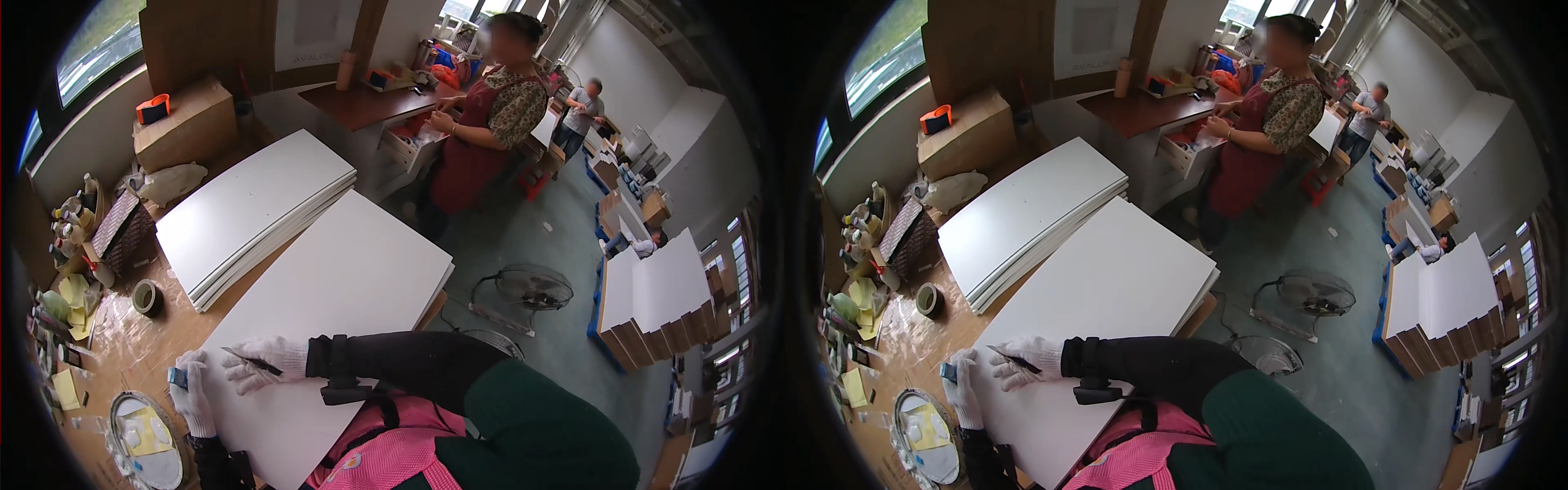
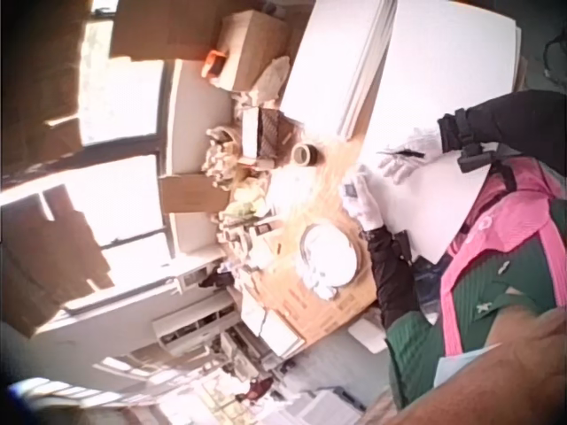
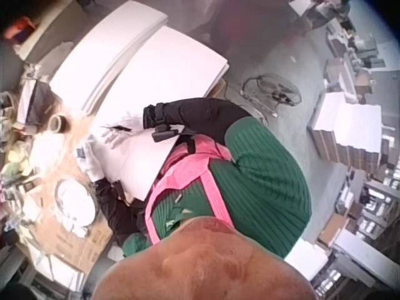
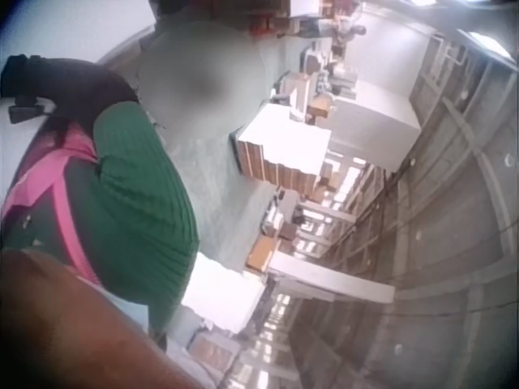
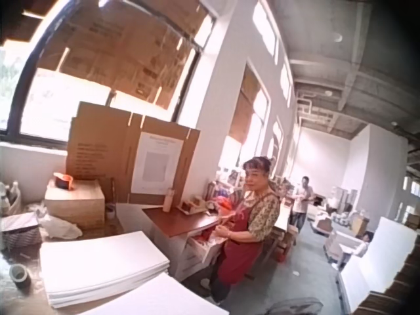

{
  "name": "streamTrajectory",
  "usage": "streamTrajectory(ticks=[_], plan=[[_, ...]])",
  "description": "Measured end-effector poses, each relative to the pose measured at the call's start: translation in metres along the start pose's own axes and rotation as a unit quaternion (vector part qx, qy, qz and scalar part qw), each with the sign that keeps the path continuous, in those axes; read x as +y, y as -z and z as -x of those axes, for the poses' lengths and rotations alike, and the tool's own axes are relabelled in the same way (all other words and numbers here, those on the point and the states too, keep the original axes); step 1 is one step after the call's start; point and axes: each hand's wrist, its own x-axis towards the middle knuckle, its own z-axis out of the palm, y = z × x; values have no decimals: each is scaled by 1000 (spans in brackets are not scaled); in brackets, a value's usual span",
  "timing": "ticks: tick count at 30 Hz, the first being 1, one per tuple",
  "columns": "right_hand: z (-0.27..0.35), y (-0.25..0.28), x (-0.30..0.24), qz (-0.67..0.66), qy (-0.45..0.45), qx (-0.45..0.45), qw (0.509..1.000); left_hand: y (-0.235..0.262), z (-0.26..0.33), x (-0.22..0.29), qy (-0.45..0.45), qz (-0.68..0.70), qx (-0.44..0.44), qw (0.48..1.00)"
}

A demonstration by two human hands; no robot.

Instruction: Inspecting and cleaning white furniture panels in a workshop environment.

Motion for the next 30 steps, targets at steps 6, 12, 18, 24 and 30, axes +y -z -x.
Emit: streamTrajectory(ticks=[6, 12, 18, 24, 30], plan=[[-12, 48, -98, 1, 187, 64, 980, 2, 5, -3, -9, -37, 11, 999], [42, 132, -204, 60, 406, 142, 901, -7, 3, 7, -23, -45, 9, 999], [105, 176, -275, -79, 484, 252, 834, -10, 2, 11, -26, -28, 25, 999], [136, 178, -295, -93, 531, 356, 763, -13, -1, 14, -26, 5, 21, 999], [42, 69, -195, -34, 279, 157, 947, -7, 4, 6, -25, -36, 28, 999]])
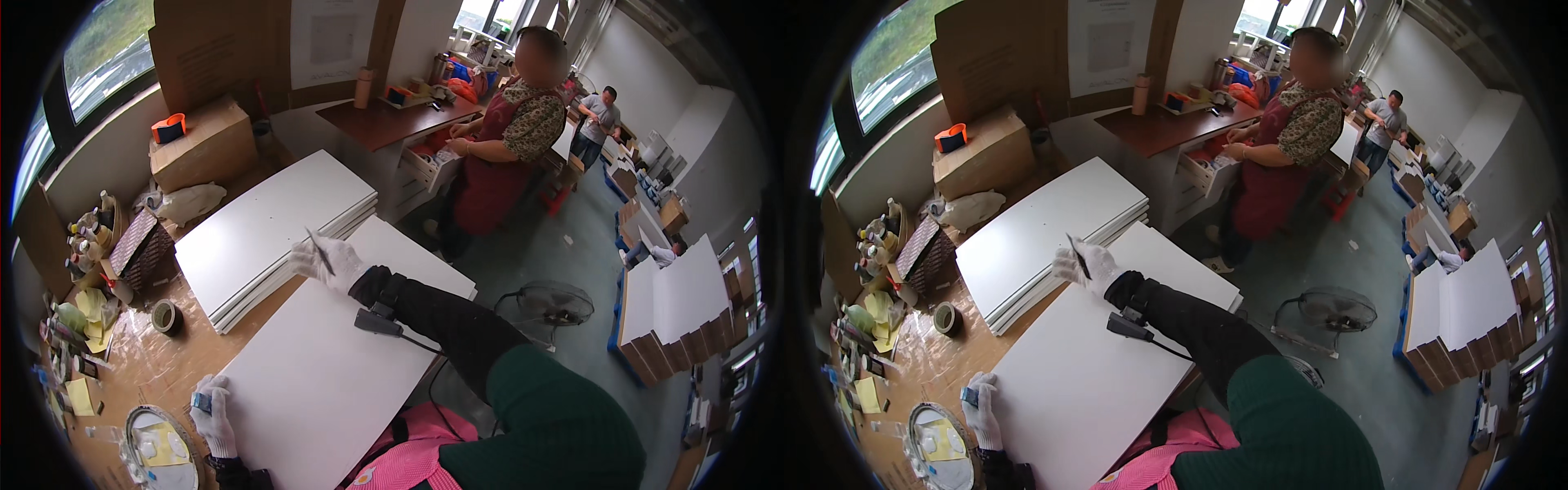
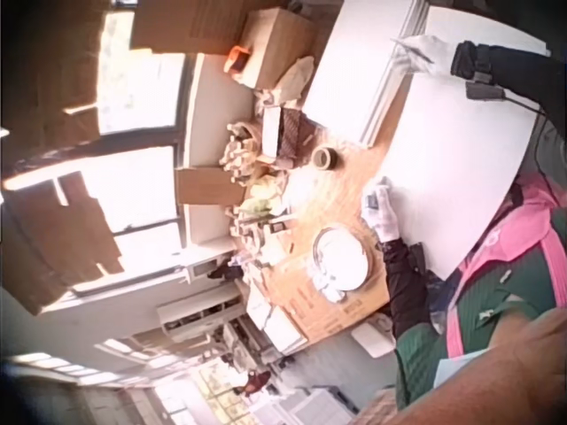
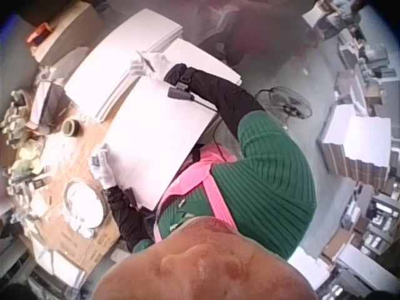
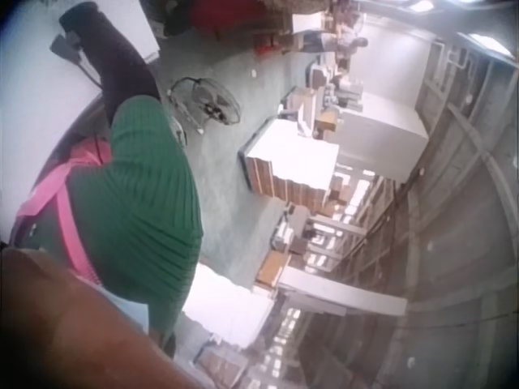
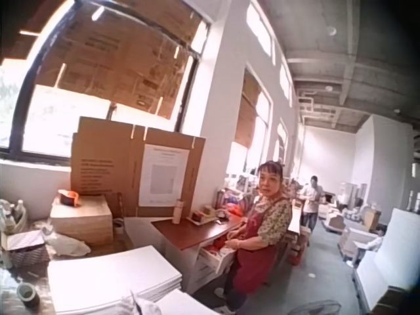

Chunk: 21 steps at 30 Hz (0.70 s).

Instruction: Inspecting and cleaning white furniture panels in a workshop environment.

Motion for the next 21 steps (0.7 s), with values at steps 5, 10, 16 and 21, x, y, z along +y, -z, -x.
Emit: streamTrajectory(ticks=[5, 10, 16, 21], plan=[[32, -65, 132, -41, -195, -81, 977, 0, -1, -5, -2, -11, -8, 1000], [24, -36, 131, -55, -173, -137, 974, -2, -4, 3, 16, 19, -13, 1000], [-2, 74, -26, -62, 79, -30, 995, -1, 0, 3, -18, -10, 3, 1000], [17, 145, -130, -97, 282, 249, 921, -9, -4, -2, -25, 11, -5, 1000]])
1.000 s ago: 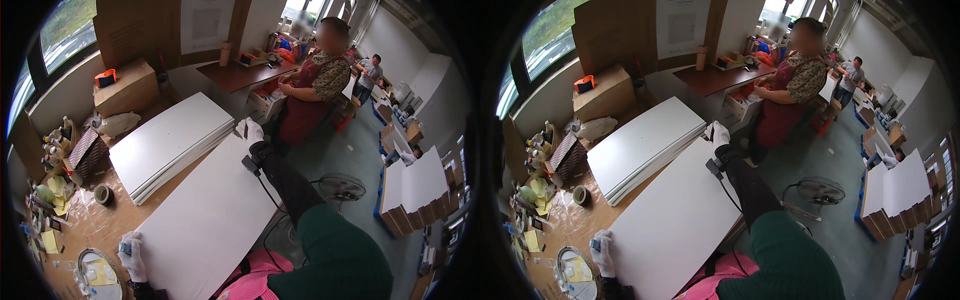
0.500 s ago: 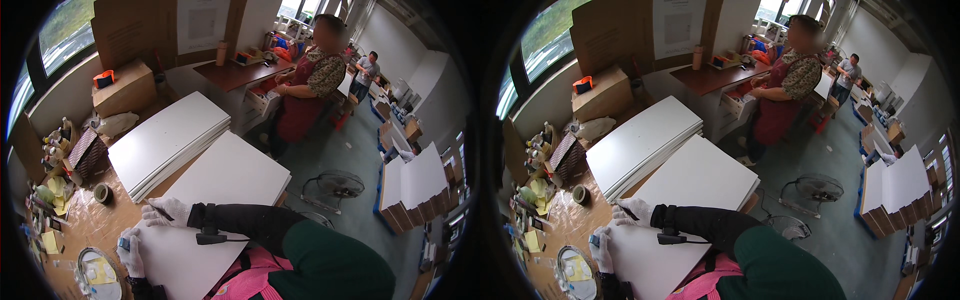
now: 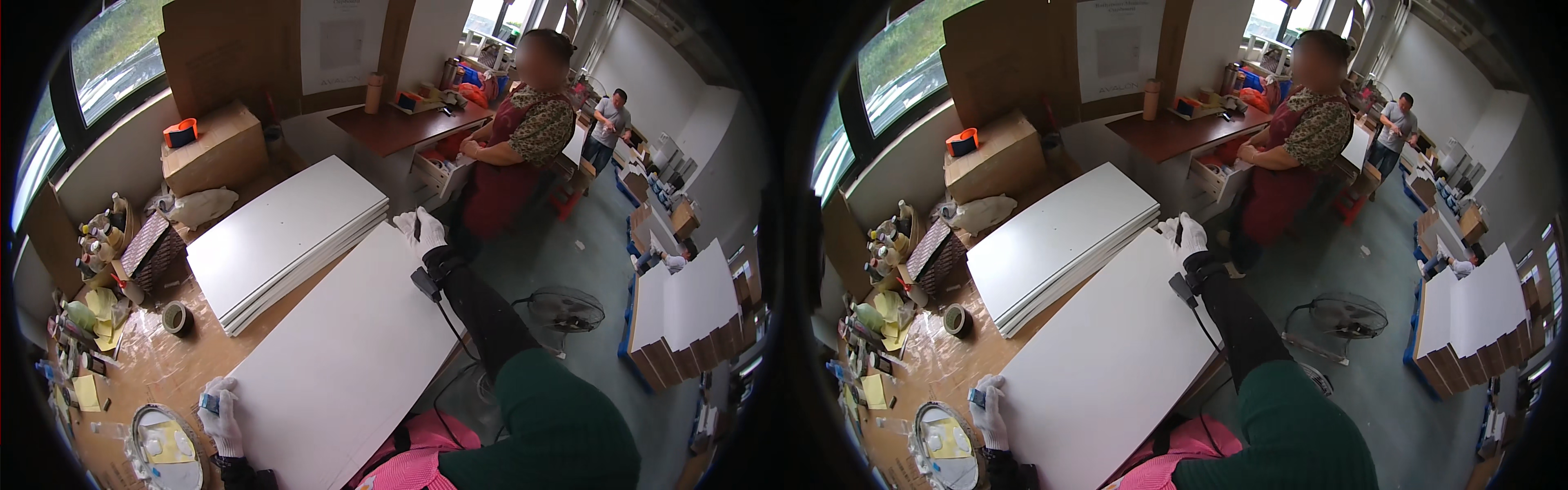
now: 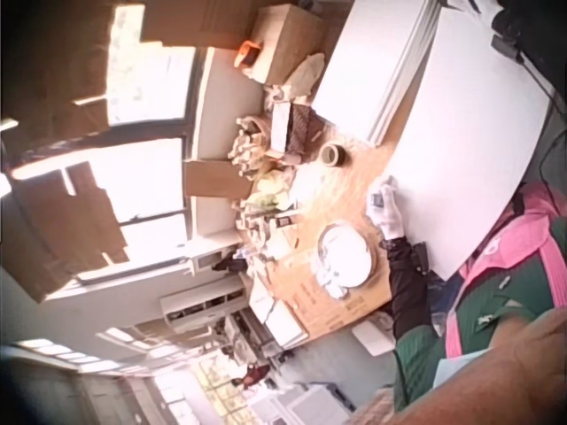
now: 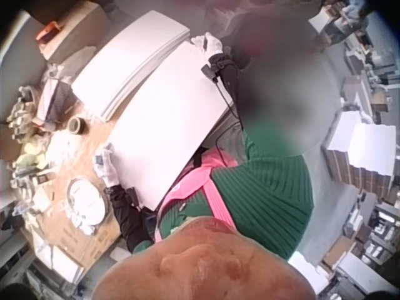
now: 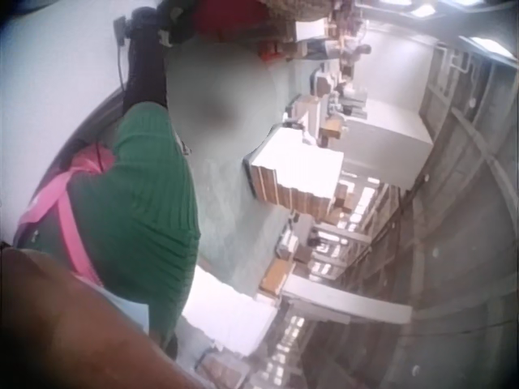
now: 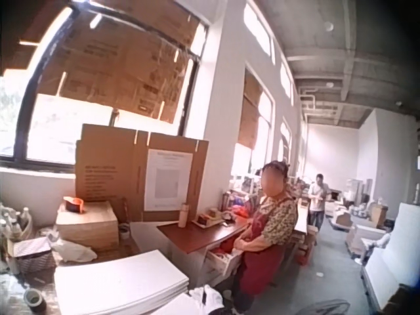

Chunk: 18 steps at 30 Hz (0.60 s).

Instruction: Inspecting and cleaning white furniture panels in a workshop environment.

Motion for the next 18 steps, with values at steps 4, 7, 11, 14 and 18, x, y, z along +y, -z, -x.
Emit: streamTrajectory(ticks=[4, 7, 11, 14, 18], plan=[[19, -7, -4, -8, -9, -39, 999, 2, 3, 4, 13, 8, 15, 1000], [80, -28, 32, 46, -166, -185, 968, 10, 5, 0, 2, -22, 11, 1000], [188, -31, 89, 128, -303, -292, 898, 8, 2, -3, 6, -14, 3, 1000], [211, -11, 113, 114, -389, -357, 842, 7, 2, -2, 7, -16, 6, 1000], [169, 0, 83, 90, -345, -309, 882, 10, 5, -1, 24, -5, 8, 1000]])
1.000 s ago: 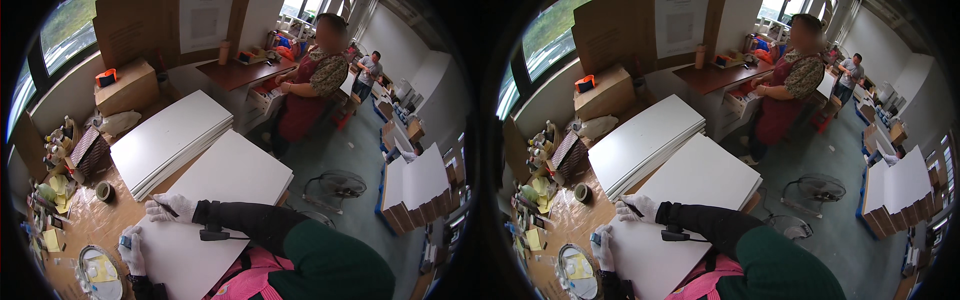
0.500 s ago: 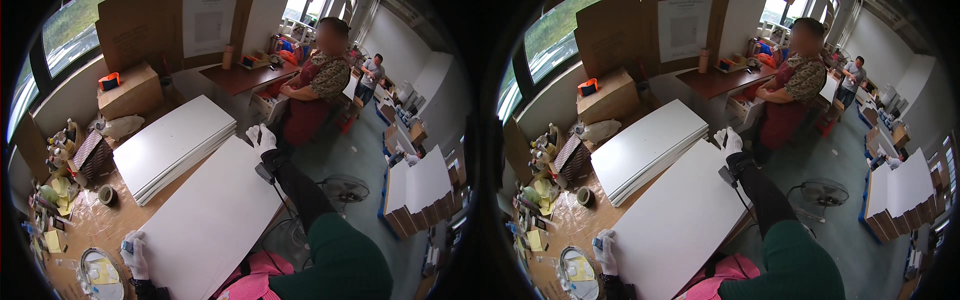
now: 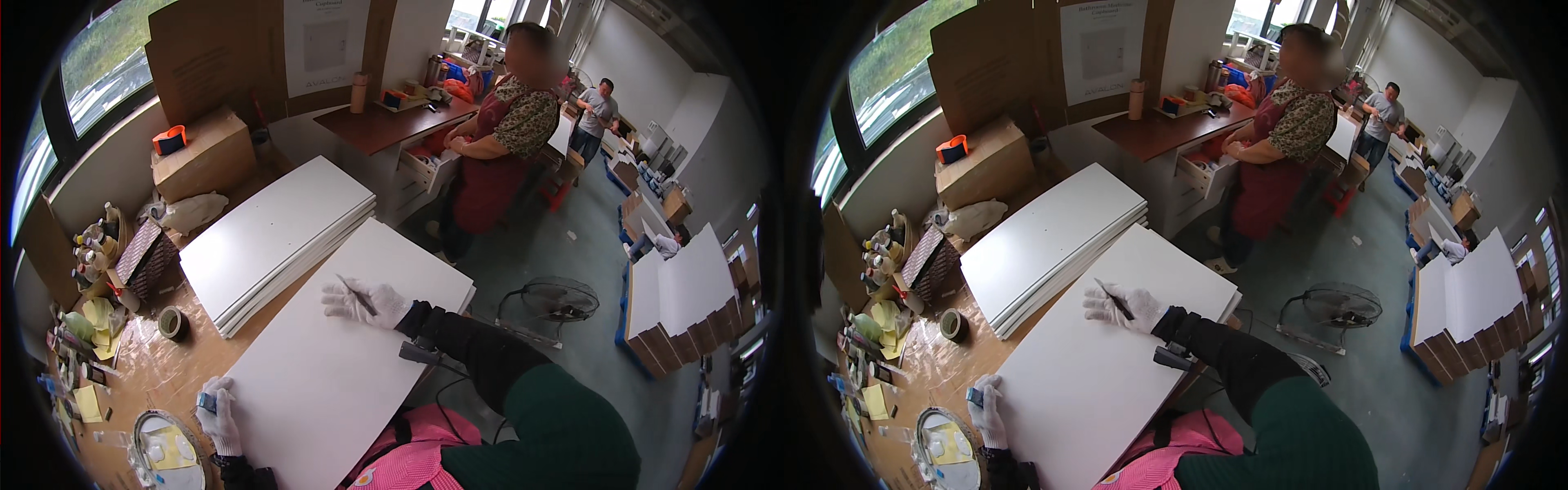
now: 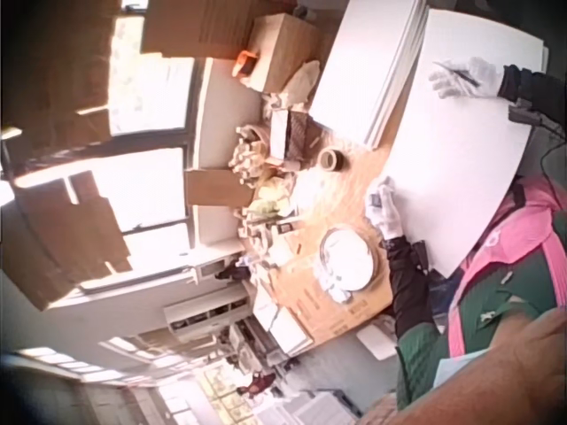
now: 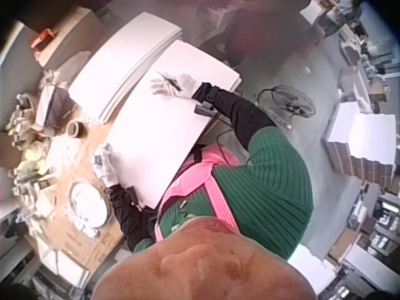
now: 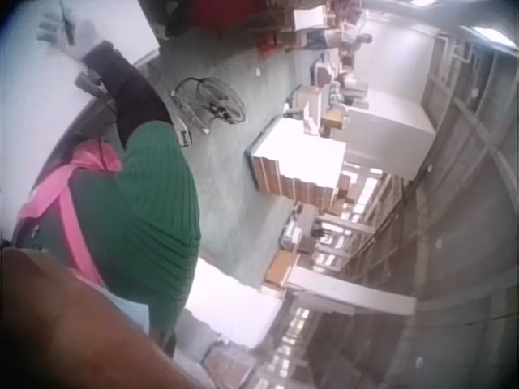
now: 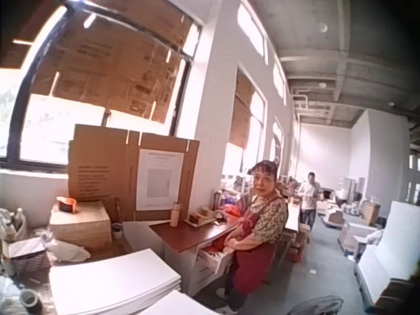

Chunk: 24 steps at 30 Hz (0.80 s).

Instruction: Inspecting and cleaning white furniture panels in a workshop environment.

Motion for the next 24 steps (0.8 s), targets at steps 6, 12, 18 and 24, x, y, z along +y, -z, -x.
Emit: streamTrajectory(ticks=[6, 12, 18, 24], plan=[[44, 102, -122, -168, 321, 226, 904, -3, -1, 0, 0, -3, -9, 1000], [88, 100, -119, -99, 406, 254, 872, -3, -3, 8, 11, 5, -21, 1000], [87, -39, 29, 12, 58, -6, 998, -2, -1, 4, 11, 21, -4, 1000], [83, -5, 39, -27, 45, -19, 998, -3, -4, 12, -24, -58, -19, 998]])
